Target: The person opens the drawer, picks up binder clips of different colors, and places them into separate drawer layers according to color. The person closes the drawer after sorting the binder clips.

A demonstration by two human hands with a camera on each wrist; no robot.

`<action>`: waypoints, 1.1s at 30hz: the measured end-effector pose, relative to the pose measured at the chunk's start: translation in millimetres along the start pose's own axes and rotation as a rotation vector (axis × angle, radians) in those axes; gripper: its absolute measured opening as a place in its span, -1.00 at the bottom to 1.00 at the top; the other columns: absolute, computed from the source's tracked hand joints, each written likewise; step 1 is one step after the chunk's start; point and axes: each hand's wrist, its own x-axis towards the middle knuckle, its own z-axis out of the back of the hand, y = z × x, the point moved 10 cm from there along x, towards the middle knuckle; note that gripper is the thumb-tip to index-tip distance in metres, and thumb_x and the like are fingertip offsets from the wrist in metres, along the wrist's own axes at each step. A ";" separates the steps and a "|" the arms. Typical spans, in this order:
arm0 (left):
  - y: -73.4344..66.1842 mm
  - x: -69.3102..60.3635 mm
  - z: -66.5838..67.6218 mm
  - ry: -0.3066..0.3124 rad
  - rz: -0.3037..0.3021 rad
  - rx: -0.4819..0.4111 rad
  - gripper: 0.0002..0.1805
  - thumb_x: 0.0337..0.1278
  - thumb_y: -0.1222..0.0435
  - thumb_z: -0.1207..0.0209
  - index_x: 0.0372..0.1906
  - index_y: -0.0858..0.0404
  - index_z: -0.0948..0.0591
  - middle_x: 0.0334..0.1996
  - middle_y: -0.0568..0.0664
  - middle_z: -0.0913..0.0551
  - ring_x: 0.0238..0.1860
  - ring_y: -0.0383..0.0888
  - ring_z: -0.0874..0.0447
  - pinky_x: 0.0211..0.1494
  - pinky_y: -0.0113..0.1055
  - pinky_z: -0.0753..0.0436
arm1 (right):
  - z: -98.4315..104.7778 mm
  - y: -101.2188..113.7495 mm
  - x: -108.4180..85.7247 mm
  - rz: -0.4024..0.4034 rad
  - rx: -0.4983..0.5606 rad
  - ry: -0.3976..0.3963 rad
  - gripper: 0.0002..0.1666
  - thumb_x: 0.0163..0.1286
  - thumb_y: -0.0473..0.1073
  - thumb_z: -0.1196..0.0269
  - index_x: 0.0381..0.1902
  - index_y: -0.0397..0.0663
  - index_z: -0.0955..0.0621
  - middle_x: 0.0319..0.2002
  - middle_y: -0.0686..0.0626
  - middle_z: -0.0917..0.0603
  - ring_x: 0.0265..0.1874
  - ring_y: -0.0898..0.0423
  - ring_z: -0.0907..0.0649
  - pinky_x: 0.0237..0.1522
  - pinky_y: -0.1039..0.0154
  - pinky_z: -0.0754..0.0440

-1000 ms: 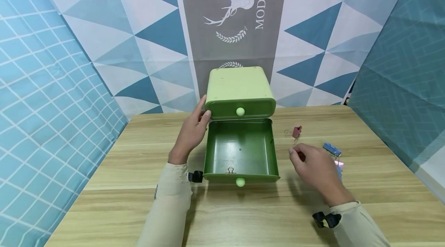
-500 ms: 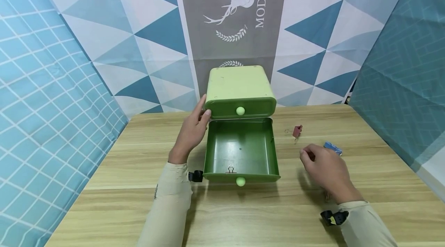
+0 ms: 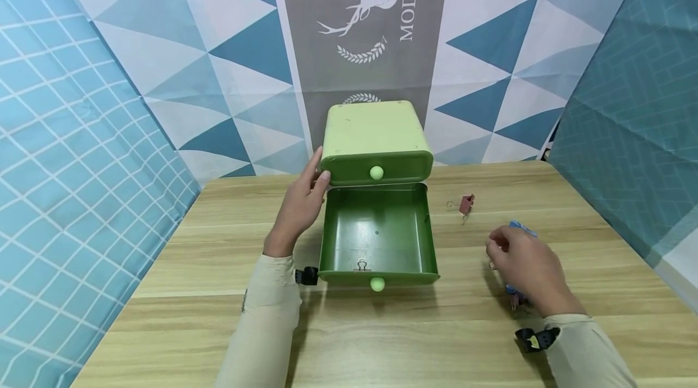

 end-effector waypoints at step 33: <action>2.3 1.0 -1.6 -0.004 0.007 -0.006 -0.39 0.57 -0.08 0.16 0.57 -0.38 0.02 0.39 -0.05 -0.44 0.20 -0.07 -0.57 0.17 0.02 -0.56 | 3.8 -61.1 -5.9 -0.168 -0.109 0.060 -0.45 0.42 -0.12 -0.16 0.14 -0.53 -0.49 -0.08 -0.48 -0.47 -0.27 -0.27 -0.50 -0.32 -0.23 -0.48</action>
